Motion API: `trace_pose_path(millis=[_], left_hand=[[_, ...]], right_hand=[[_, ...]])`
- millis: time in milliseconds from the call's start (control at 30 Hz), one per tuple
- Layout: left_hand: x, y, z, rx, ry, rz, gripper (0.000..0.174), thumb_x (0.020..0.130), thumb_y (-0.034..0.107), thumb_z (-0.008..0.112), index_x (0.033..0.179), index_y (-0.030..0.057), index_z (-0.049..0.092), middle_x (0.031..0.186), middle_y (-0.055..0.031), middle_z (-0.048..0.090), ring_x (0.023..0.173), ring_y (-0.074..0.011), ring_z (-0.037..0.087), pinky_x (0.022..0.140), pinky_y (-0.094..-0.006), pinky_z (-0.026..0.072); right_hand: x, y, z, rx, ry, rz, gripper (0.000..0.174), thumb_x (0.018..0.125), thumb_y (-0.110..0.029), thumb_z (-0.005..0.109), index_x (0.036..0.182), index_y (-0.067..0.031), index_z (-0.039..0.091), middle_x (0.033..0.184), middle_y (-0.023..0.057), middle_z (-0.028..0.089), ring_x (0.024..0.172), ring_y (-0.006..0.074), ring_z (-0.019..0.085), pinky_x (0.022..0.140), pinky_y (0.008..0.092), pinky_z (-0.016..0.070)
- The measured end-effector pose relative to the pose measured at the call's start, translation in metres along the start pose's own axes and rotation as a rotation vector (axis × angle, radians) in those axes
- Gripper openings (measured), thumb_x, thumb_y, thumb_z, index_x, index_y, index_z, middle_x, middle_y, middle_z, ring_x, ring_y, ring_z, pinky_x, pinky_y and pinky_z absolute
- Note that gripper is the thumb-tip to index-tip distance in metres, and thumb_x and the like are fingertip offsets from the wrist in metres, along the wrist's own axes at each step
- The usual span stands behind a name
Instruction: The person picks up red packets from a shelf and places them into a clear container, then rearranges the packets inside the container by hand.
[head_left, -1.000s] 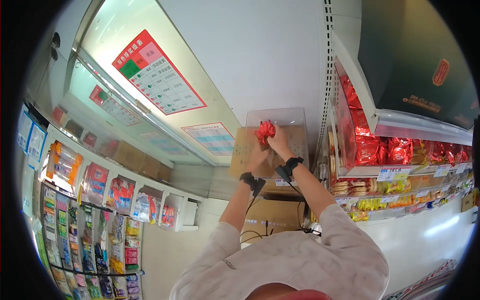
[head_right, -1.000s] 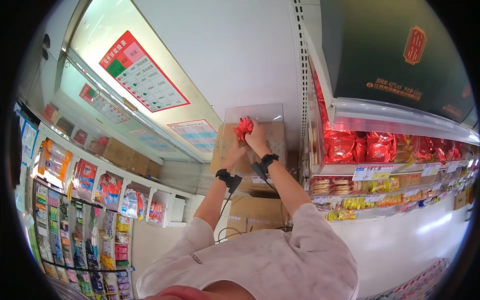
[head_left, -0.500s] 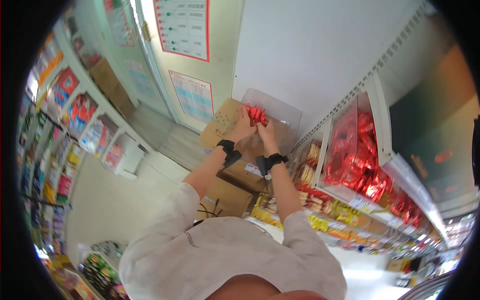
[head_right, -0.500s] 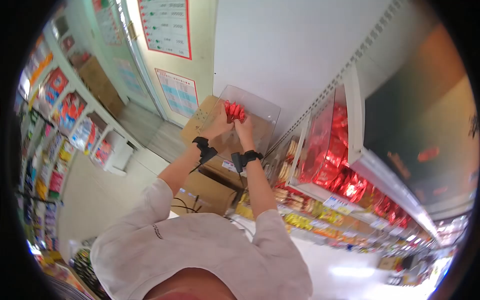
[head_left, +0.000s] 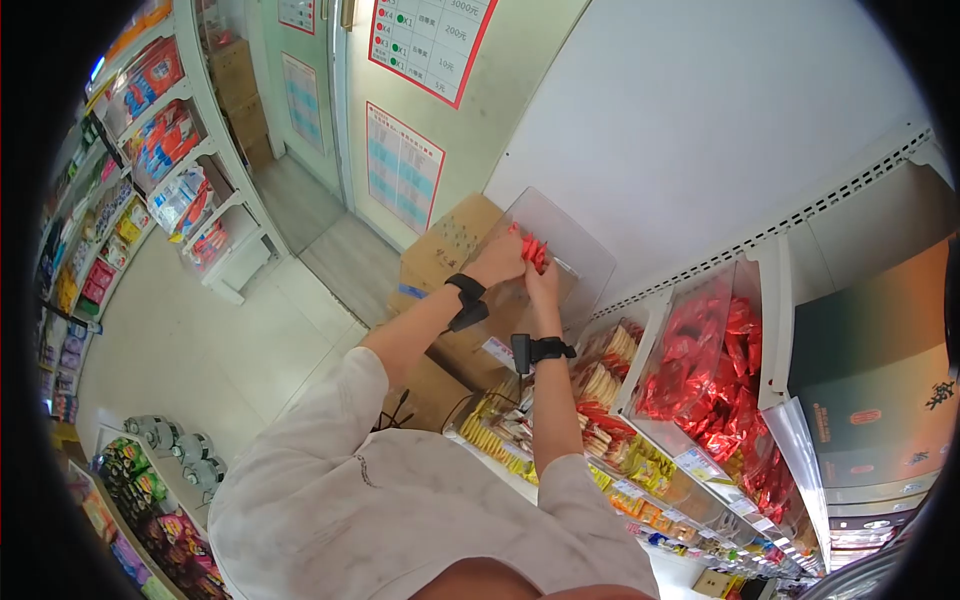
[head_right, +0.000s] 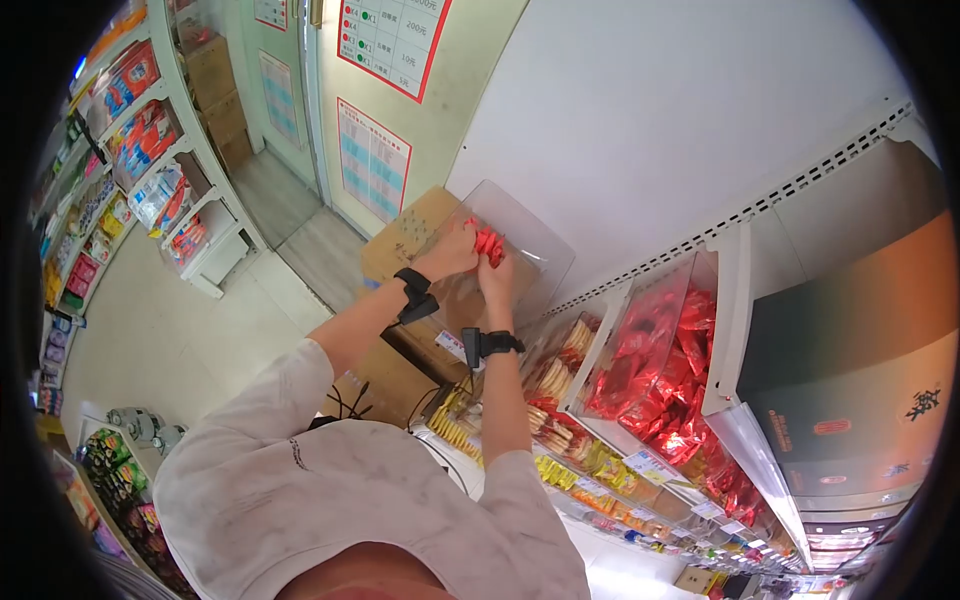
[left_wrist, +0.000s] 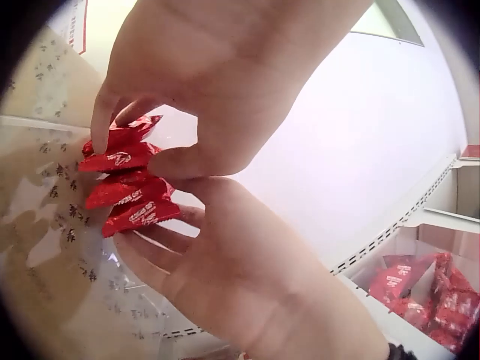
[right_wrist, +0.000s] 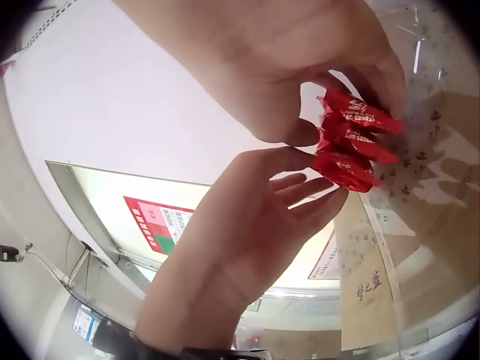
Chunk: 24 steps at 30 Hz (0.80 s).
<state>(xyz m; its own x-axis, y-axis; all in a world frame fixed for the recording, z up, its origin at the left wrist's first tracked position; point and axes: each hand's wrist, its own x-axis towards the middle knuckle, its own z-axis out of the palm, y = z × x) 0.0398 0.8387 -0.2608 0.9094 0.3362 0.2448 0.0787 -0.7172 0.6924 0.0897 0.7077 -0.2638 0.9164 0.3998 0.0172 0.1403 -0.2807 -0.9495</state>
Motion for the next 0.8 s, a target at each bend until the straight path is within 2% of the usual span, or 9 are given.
trace_pose_path(millis=[67, 267, 367, 467, 533, 600, 667, 767, 800], left_hand=[[0.003, 0.001, 0.013, 0.212, 0.074, 0.083, 0.051, 0.077, 0.011, 0.067, 0.117, -0.0146, 0.049, 0.113, -0.0346, 0.058, 0.110, -0.0479, 0.058, 0.095, -0.0554, 0.0467], [0.006, 0.004, 0.015, 0.226, 0.163, 0.143, 0.071, 0.076, 0.011, 0.071, 0.135, -0.0096, 0.039, 0.123, -0.0307, 0.055, 0.121, -0.0460, 0.052, 0.100, -0.0560, 0.0403], [0.014, -0.021, 0.027, -0.013, 0.086, 0.251, 0.074, 0.076, 0.007, 0.071, 0.140, -0.0075, 0.036, 0.124, -0.0302, 0.055, 0.120, -0.0451, 0.053, 0.102, -0.0586, 0.0385], [0.021, -0.029, 0.025, 0.008, -0.038, 0.259, 0.073, 0.076, 0.003, 0.069, 0.140, -0.0093, 0.034, 0.128, -0.0315, 0.052, 0.120, -0.0465, 0.053, 0.103, -0.0575, 0.0389], [0.043, -0.075, 0.045, -0.106, -0.152, 0.212, 0.070, 0.077, 0.001, 0.066, 0.139, -0.0108, 0.035, 0.129, -0.0325, 0.052, 0.120, -0.0482, 0.052, 0.103, -0.0549, 0.0406], [0.054, -0.069, 0.044, -0.137, -0.135, 0.177, 0.067, 0.078, -0.001, 0.064, 0.138, -0.0122, 0.035, 0.127, -0.0332, 0.052, 0.119, -0.0493, 0.052, 0.102, -0.0520, 0.0425], [0.030, -0.024, 0.013, -0.074, 0.004, 0.166, 0.065, 0.079, -0.002, 0.062, 0.137, -0.0135, 0.035, 0.124, -0.0336, 0.054, 0.117, -0.0499, 0.053, 0.099, -0.0489, 0.0446], [0.009, -0.008, 0.002, 0.116, 0.166, 0.398, 0.058, 0.083, -0.004, 0.056, 0.138, -0.0126, 0.039, 0.128, -0.0335, 0.053, 0.119, -0.0499, 0.053, 0.099, -0.0493, 0.0458], [0.001, 0.009, -0.009, 0.042, 0.012, 0.298, 0.055, 0.085, -0.004, 0.054, 0.137, -0.0119, 0.040, 0.131, -0.0333, 0.051, 0.121, -0.0498, 0.052, 0.100, -0.0497, 0.0448]], right_hand=[[0.006, 0.011, 0.003, -0.028, 0.048, -0.078, 0.043, 0.090, -0.015, 0.067, 0.125, 0.0067, 0.055, 0.114, 0.0182, 0.068, 0.102, 0.0245, 0.066, 0.091, 0.0361, 0.0512], [0.020, 0.030, 0.010, 0.065, 0.106, -0.089, 0.043, 0.088, -0.014, 0.066, 0.124, 0.0063, 0.055, 0.112, 0.0184, 0.068, 0.101, 0.0268, 0.067, 0.091, 0.0378, 0.0516], [0.019, 0.027, 0.008, 0.092, 0.122, -0.080, 0.044, 0.087, -0.016, 0.067, 0.123, 0.0063, 0.055, 0.110, 0.0202, 0.068, 0.100, 0.0299, 0.067, 0.090, 0.0389, 0.0518], [0.027, 0.032, 0.007, 0.102, 0.121, -0.025, 0.050, 0.085, -0.021, 0.067, 0.124, 0.0071, 0.053, 0.111, 0.0244, 0.067, 0.101, 0.0347, 0.067, 0.091, 0.0405, 0.0517], [0.037, 0.046, 0.013, 0.123, 0.098, 0.001, 0.054, 0.084, -0.025, 0.067, 0.125, 0.0082, 0.052, 0.112, 0.0277, 0.066, 0.102, 0.0384, 0.067, 0.092, 0.0418, 0.0514], [0.027, 0.031, 0.013, 0.051, 0.182, 0.027, 0.050, 0.086, -0.021, 0.066, 0.123, 0.0100, 0.053, 0.111, 0.0248, 0.067, 0.101, 0.0315, 0.067, 0.089, 0.0397, 0.0523], [0.028, 0.026, 0.014, 0.040, 0.250, 0.050, 0.047, 0.088, -0.020, 0.065, 0.122, 0.0108, 0.054, 0.109, 0.0233, 0.068, 0.099, 0.0282, 0.068, 0.087, 0.0385, 0.0528], [0.027, 0.038, 0.018, 0.116, 0.290, 0.057, 0.042, 0.089, -0.020, 0.063, 0.119, 0.0094, 0.058, 0.105, 0.0225, 0.069, 0.097, 0.0287, 0.069, 0.085, 0.0387, 0.0534], [0.025, 0.030, 0.013, 0.144, 0.274, 0.034, 0.039, 0.090, -0.020, 0.063, 0.117, 0.0079, 0.060, 0.103, 0.0218, 0.070, 0.095, 0.0292, 0.069, 0.084, 0.0388, 0.0536]])
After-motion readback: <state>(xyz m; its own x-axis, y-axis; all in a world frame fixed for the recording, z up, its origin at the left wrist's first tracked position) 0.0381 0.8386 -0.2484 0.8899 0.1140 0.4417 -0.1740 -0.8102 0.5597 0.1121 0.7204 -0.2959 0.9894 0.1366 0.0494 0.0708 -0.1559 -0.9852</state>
